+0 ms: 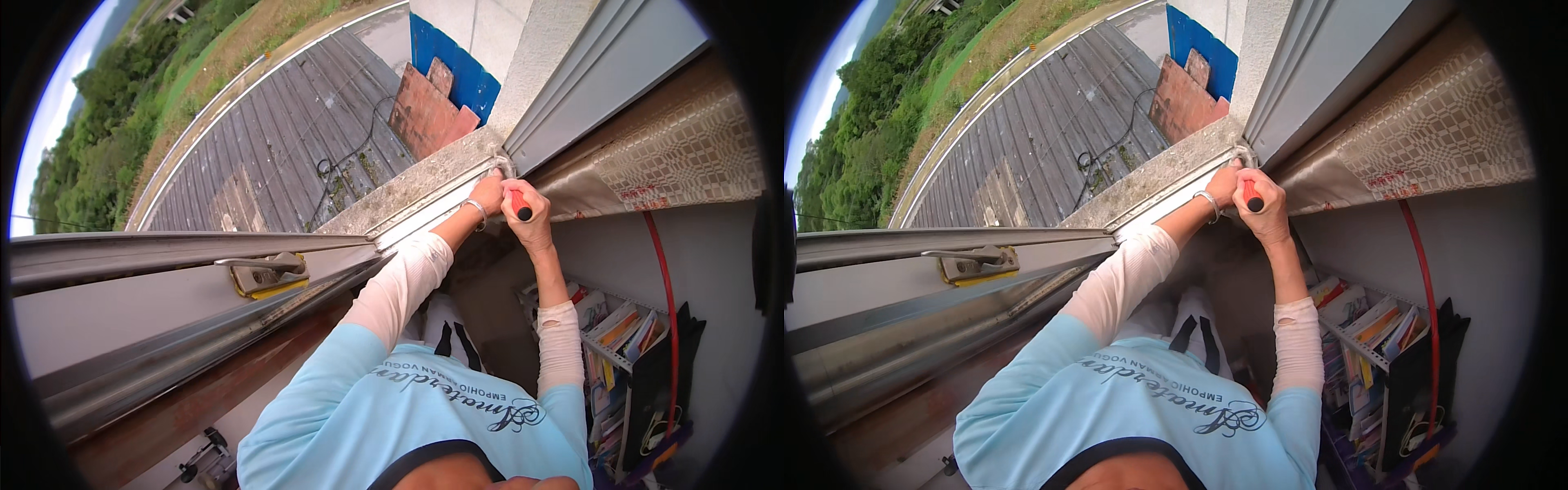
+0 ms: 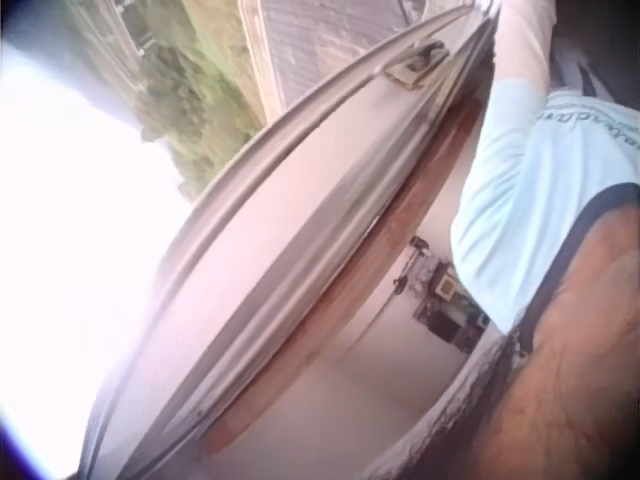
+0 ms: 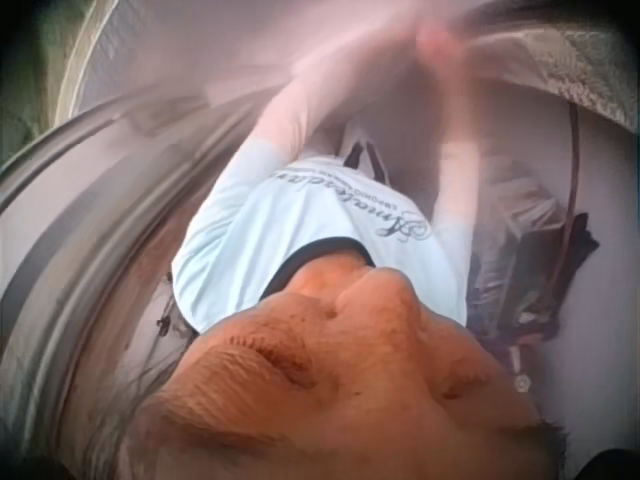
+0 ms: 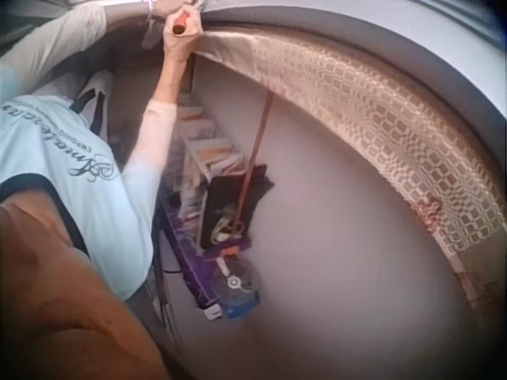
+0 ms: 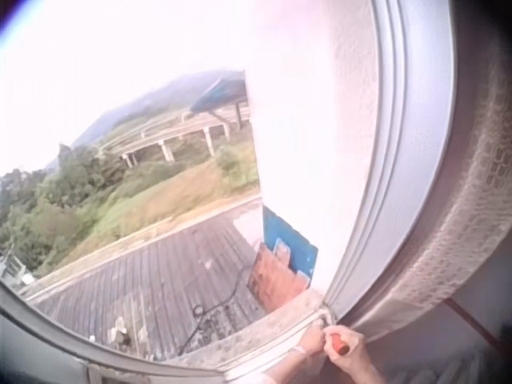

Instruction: The person cleans the upper window frame and sill using a cloth and a red-handled screwdriver. They repeatedly scrape the metal track with the screwdriver and wipe the area with the cloth, working along the length of the frame.

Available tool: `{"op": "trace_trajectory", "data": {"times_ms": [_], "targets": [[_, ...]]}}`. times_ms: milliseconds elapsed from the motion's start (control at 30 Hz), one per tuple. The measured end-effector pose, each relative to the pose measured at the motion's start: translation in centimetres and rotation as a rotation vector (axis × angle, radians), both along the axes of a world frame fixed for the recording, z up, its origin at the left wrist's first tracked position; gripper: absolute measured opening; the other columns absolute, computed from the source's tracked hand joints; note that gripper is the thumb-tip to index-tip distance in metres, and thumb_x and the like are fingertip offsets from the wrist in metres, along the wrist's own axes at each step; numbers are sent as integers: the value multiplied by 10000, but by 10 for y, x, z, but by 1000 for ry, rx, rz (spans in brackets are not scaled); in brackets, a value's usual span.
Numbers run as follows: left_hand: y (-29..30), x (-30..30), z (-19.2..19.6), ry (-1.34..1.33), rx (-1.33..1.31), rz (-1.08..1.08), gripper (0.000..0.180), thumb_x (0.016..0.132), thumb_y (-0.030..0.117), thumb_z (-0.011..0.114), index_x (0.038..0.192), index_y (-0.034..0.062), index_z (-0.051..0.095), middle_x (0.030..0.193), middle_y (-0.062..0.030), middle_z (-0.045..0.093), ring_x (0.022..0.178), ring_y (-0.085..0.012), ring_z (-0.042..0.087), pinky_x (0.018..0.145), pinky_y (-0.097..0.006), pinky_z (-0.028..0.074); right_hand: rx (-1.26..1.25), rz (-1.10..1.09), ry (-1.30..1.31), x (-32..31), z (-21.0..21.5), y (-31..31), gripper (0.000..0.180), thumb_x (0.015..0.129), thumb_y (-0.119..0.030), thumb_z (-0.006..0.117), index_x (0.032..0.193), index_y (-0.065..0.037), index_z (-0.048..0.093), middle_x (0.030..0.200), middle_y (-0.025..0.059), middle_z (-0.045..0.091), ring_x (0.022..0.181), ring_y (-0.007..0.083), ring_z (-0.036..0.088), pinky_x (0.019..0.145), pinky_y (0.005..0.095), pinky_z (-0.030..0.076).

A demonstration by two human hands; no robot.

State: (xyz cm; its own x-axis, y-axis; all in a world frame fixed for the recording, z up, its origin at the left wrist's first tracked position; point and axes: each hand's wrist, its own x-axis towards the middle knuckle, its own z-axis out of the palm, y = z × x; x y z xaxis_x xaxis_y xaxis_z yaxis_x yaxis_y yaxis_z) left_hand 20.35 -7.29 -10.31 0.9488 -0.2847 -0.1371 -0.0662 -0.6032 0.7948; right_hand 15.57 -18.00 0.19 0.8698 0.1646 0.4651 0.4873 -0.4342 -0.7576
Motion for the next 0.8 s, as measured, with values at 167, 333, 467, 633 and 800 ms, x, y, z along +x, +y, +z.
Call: {"op": "trace_trajectory", "data": {"times_ms": [167, 333, 467, 633, 800], "targets": [[9, -29, 28, 120, 190, 1, 601, 842, 265, 519, 1360, 13, 349, 909, -263, 651, 853, -406, 638, 748, -470, 503, 93, -90, 74, -2, -5, -2, 127, 810, 26, 583, 922, 28, 645, 838, 79, 678, 730, 125, 620, 693, 271, 500], [51, -110, 53, 37, 166, 50, 582, 861, 233, 533, 1379, 49, 344, 789, -256, 629, 758, -414, 619, 683, -499, 478, 416, -30, 297, -51, -1, -1, 113, 842, 37, 535, 899, 43, 632, 884, 85, 675, 783, 106, 597, 696, 241, 492], [90, -170, 59, 108, 71, 50, 398, 875, 201, 528, 1246, 55, 520, 789, -221, 637, 744, -372, 621, 691, -438, 489, 893, -10, 412, -82, 10, 6, 99, 874, 33, 518, 776, 47, 507, 927, 179, 624, 971, 292, 625, 814, 408, 576], [123, -210, 71, 308, -382, 212, 293, 949, 195, 477, 1176, 45, 586, 909, -39, 634, 817, -127, 578, 727, -282, 482, 921, -51, 459, -99, 14, -5, 178, 882, 31, 509, 735, -3, 415, 918, 187, 612, 985, 331, 622, 808, 452, 584], [151, -237, 79, 491, -721, 220, 285, 968, 218, 493, 1172, 46, 594, 971, 2, 617, 899, -84, 565, 836, -231, 454, 1091, 44, 572, -104, -7, -12, 132, 877, 2, 522, 746, 5, 511, 895, 171, 614, 997, 347, 614, 802, 487, 582]]}}
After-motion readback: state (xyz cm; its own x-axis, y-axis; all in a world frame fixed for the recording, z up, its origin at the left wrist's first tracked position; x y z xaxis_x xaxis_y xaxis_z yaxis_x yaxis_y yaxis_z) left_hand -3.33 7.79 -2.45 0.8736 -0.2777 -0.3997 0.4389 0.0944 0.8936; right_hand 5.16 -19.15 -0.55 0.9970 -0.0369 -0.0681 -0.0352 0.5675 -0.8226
